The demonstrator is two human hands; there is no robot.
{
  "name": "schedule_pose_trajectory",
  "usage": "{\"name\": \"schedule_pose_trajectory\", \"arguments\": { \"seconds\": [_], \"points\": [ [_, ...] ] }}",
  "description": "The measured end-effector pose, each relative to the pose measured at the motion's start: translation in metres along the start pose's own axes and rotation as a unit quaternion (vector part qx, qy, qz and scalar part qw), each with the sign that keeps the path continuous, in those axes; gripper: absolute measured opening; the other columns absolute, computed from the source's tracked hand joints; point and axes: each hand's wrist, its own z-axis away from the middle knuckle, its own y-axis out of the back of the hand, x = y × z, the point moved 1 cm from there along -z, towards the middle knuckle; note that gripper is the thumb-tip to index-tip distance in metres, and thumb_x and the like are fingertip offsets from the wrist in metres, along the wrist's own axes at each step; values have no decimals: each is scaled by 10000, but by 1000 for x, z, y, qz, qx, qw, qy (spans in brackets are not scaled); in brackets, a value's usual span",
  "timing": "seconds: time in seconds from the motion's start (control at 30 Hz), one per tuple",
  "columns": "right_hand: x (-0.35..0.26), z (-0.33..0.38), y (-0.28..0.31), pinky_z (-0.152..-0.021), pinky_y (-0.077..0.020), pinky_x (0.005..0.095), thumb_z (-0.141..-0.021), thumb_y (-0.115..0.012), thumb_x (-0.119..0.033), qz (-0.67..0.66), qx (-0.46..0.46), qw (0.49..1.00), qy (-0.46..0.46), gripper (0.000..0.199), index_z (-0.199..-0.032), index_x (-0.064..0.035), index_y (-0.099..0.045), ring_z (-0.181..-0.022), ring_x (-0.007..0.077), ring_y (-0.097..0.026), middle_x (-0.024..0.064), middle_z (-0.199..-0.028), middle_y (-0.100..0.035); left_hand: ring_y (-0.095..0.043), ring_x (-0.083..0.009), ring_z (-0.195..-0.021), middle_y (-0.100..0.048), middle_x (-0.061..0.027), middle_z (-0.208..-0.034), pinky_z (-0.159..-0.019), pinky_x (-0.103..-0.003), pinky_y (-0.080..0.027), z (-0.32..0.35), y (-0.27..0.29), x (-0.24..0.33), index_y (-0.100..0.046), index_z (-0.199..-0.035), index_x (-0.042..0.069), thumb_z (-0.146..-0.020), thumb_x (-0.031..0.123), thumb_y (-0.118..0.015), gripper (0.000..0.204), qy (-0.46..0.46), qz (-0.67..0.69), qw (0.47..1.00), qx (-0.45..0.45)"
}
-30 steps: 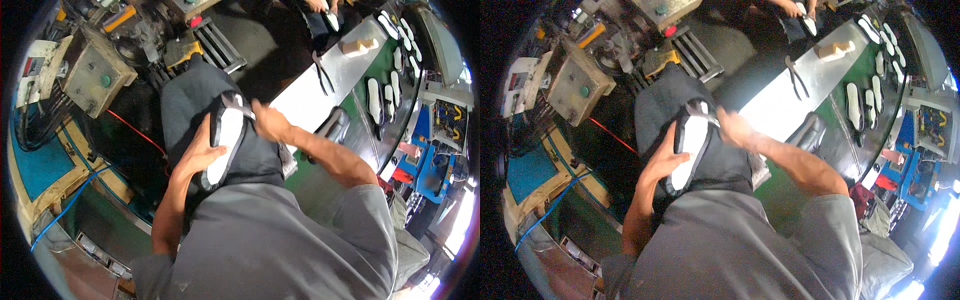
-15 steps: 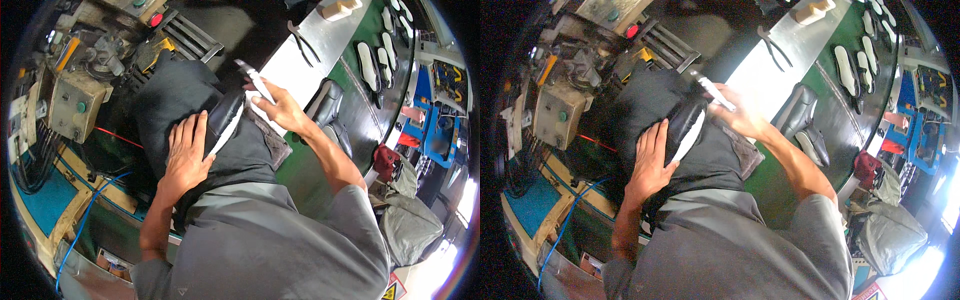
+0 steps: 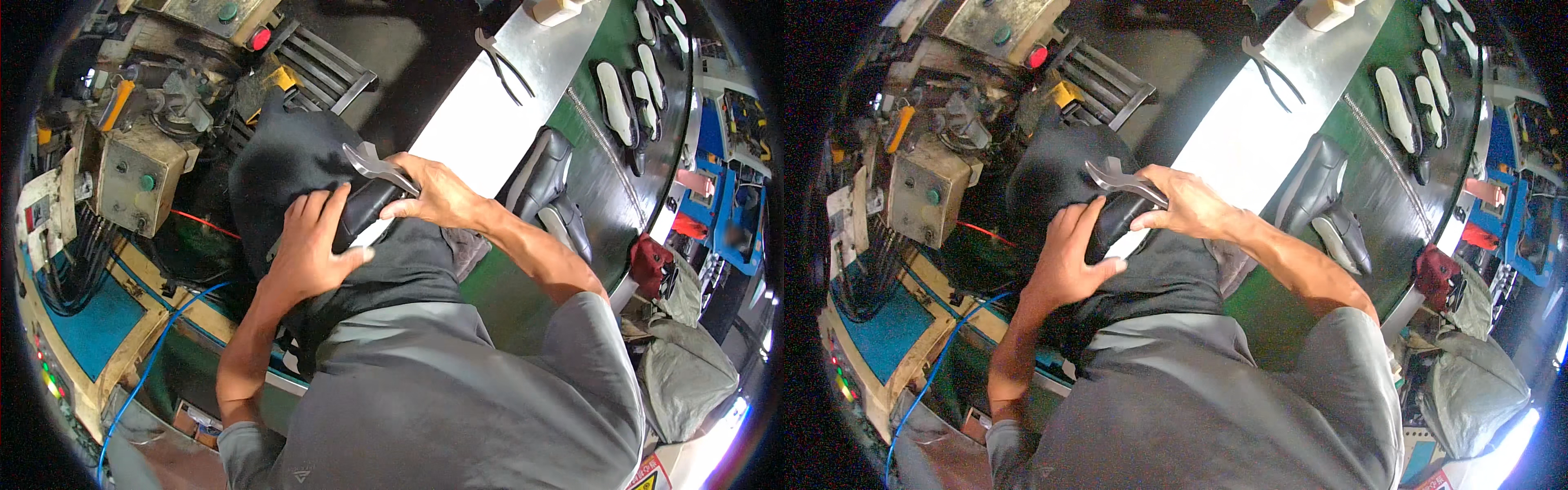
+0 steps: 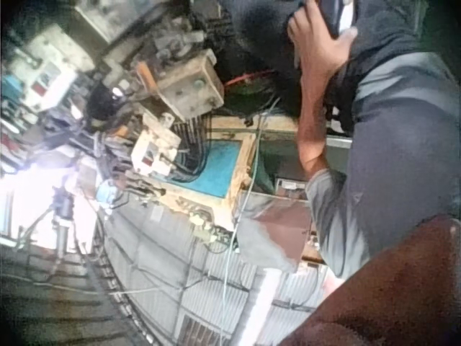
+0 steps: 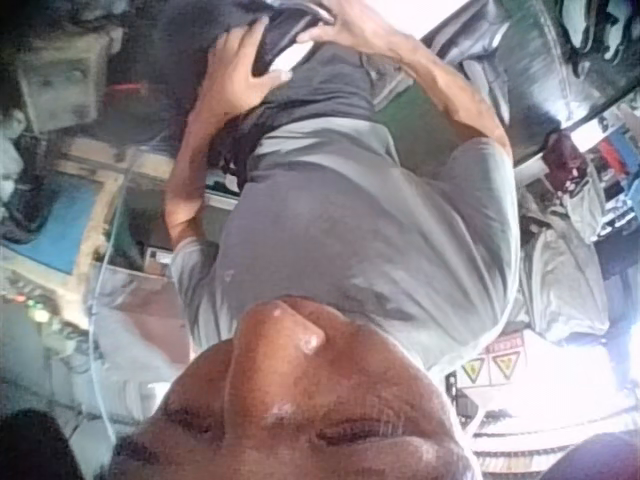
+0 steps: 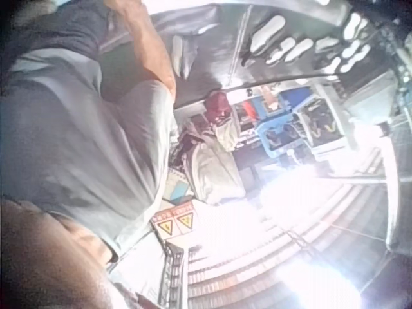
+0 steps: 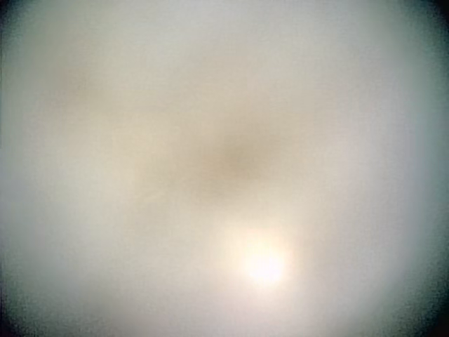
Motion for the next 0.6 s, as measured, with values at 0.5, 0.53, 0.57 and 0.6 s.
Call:
{"name": "schedule_pose_trajectory", "arguments": {
  "seconds": [0.5,0.53,0.57,0.6],
  "points": [
    [16,32,-53,-732,-601,493,-990,-701,-124,351,57,934,-39,382,-1324,7,-570,-809,386,-729,174,-1058,-715,-501,-464,-1426,-545,-292,-1471,-1205,-491,-406,-27,-8,-61,-423,-1564,-57,-802,358,-930,1004,83,120,987,-67],
    [13,35,-49,-753,-600,502,-957,-717,-101,318,46,946,-38,343,-1262,5,-602,-844,419,-717,191,-1051,-704,-487,-460,-1448,-529,-296,-1500,-1222,-490,-391,-31,-8,-65,-411,-1571,-58,-789,354,-934,1027,107,161,975,-107],
    [11,35,-43,-774,-598,510,-923,-733,-78,285,34,957,-38,305,-1200,2,-633,-880,452,-705,208,-1045,-692,-481,-456,-1448,-530,-299,-1496,-1226,-487,-386,-24,-9,-62,-428,-1546,-57,-799,320,-918,970,50,152,984,-74],
    [16,25,-25,-774,-598,510,-923,-733,-78,292,31,955,-30,305,-1200,2,-633,-880,452,-705,208,-1045,-692,-481,-456,-1448,-530,-299,-1496,-1226,-487,-386,-33,-7,-69,-428,-1546,-57,-799,320,-918,970,51,154,985,-63]
  ]
}}
